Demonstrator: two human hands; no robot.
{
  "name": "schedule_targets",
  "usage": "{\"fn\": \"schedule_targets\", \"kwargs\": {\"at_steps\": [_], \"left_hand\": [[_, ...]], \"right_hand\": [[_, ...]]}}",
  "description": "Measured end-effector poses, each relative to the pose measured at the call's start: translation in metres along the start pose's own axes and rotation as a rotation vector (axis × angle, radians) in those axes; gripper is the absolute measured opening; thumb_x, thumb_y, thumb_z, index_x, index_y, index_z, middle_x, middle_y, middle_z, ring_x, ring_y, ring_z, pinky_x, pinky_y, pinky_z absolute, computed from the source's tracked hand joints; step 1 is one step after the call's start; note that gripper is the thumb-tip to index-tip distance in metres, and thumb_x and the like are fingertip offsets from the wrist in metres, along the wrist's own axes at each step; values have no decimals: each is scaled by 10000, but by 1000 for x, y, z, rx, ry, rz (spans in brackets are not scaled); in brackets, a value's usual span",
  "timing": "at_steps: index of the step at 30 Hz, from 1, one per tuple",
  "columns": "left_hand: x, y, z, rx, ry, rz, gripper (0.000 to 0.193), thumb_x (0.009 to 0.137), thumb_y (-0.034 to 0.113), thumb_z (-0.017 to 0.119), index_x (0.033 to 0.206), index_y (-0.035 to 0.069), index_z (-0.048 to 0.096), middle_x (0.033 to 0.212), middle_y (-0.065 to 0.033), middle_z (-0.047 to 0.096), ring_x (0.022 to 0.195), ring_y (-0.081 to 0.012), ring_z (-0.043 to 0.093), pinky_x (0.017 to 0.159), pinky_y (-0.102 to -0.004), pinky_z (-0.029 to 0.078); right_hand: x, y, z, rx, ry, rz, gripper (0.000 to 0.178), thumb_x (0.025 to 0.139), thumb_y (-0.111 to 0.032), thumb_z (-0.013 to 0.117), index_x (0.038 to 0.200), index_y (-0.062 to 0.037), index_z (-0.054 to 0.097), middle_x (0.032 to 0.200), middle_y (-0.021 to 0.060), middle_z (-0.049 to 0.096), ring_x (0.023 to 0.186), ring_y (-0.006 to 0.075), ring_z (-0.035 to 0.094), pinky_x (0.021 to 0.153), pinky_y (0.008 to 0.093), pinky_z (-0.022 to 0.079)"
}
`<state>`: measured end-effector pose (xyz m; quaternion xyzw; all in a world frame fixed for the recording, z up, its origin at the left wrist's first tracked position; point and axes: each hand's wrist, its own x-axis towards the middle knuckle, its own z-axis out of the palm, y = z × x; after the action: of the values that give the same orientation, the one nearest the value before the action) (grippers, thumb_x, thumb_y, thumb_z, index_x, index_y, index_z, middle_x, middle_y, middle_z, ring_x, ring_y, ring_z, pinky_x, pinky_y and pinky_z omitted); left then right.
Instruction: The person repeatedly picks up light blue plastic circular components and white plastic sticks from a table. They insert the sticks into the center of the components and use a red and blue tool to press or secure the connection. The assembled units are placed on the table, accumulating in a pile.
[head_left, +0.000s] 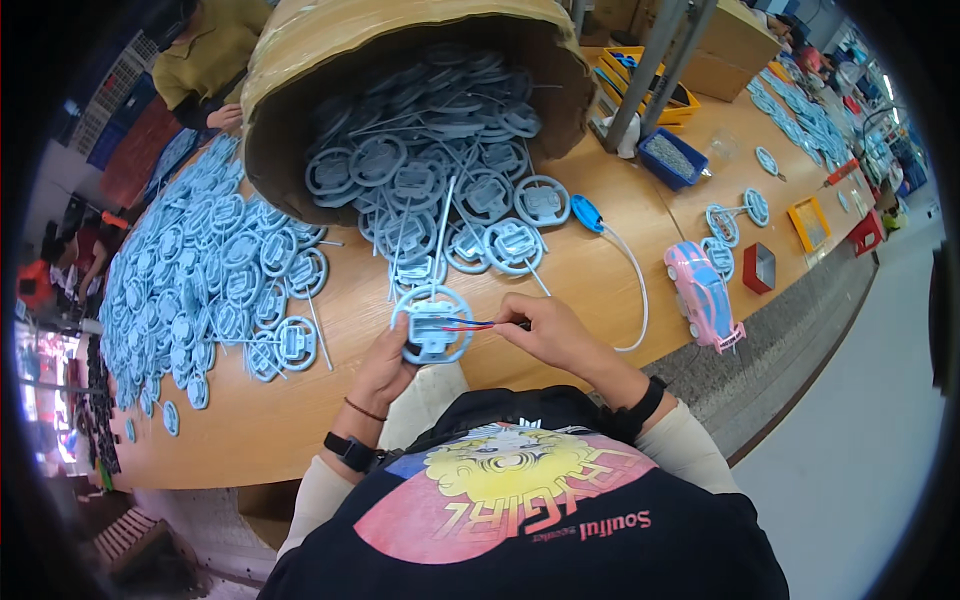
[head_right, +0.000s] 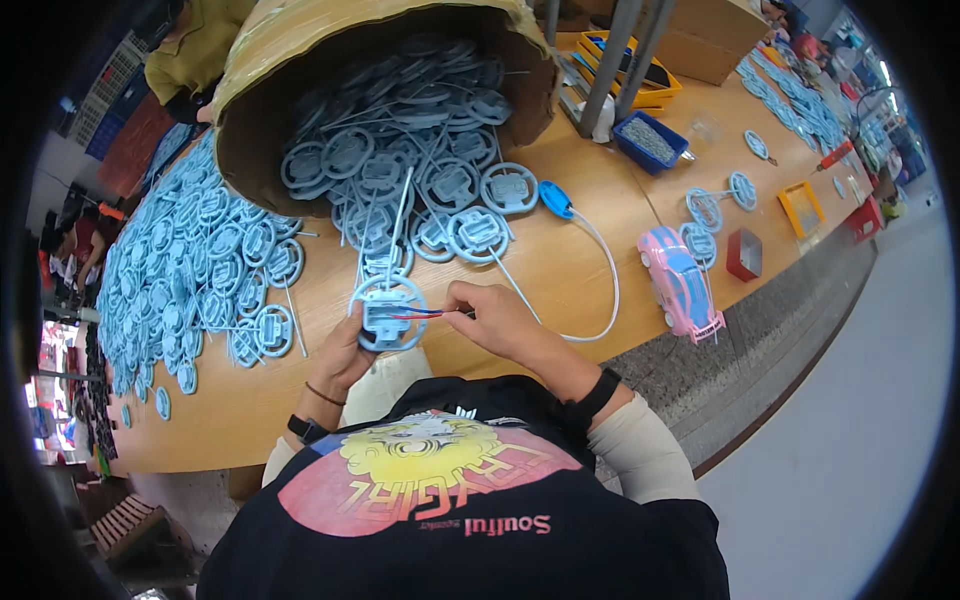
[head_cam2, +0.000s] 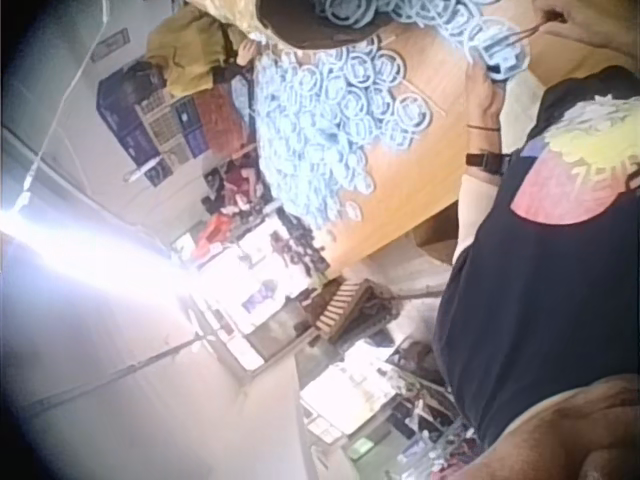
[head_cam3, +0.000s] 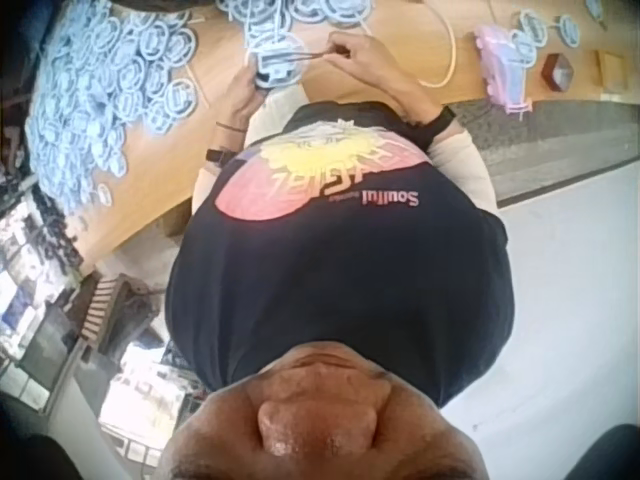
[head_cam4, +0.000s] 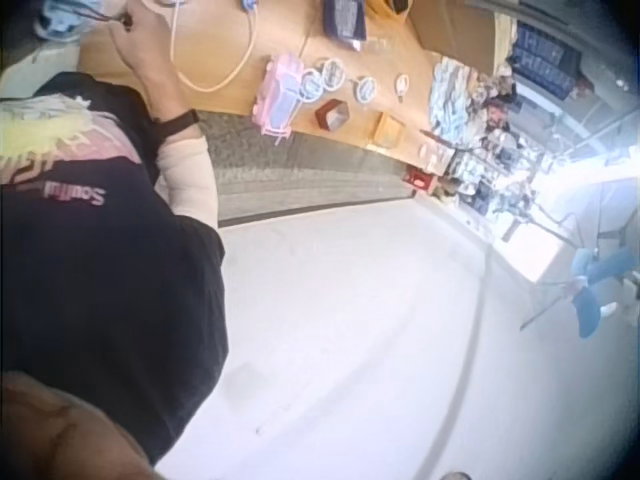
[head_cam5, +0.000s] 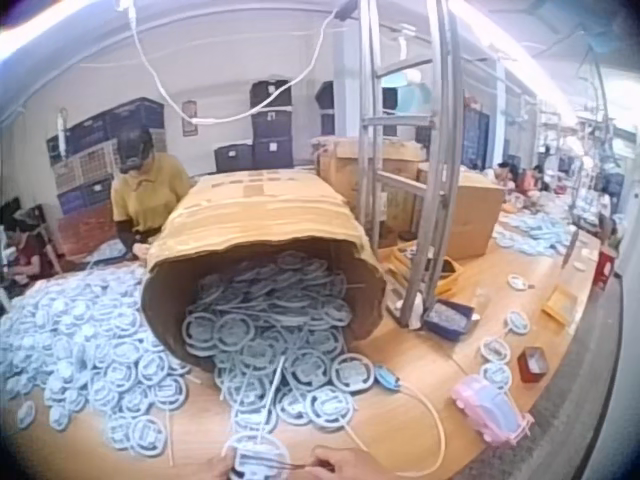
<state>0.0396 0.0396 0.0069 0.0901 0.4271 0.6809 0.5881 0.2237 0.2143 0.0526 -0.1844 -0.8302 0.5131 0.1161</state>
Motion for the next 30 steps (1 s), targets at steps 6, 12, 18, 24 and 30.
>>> {"fn": "schedule_targets", "kwargs": {"at_steps": [6,12,18,24,30], "left_hand": [[7,3,20,15,-44,56,443,935,377,370,1205,30,429,1135,-87,551,1017,-192,558,884,-346,462],[10,2,29,-18,-62,45,455,928,386,379,1207,30,430,1138,-92,550,1047,-200,542,921,-363,438],[12,3,32,-141,-64,12,485,907,424,401,1235,66,414,1176,-116,527,1082,-244,517,935,-434,417],[9,0,26,-140,-54,14,486,917,425,378,1212,43,433,1149,-115,548,1045,-241,544,907,-402,444],[-10,6,-40,272,181,82,384,935,393,398,1014,59,569,862,-28,602,724,-109,564,629,-267,463]], "right_hand": [[2,-9,-4,-21,-28,-3,139,786,-172,609,807,-44,557,737,109,631,694,256,616,615,325,459],[7,-2,0,102,-25,-6,135,787,-157,613,804,-34,561,723,101,628,675,213,613,622,309,461],[9,7,3,241,-39,-39,146,786,-156,618,805,-23,560,703,100,617,656,202,601,613,303,457],[10,5,6,172,-30,-68,143,770,-154,615,803,-29,555,705,115,602,650,234,589,603,320,451],[9,30,2,-119,-70,31,218,775,-237,630,879,-50,588,786,124,632,724,241,614,654,328,472]]}}
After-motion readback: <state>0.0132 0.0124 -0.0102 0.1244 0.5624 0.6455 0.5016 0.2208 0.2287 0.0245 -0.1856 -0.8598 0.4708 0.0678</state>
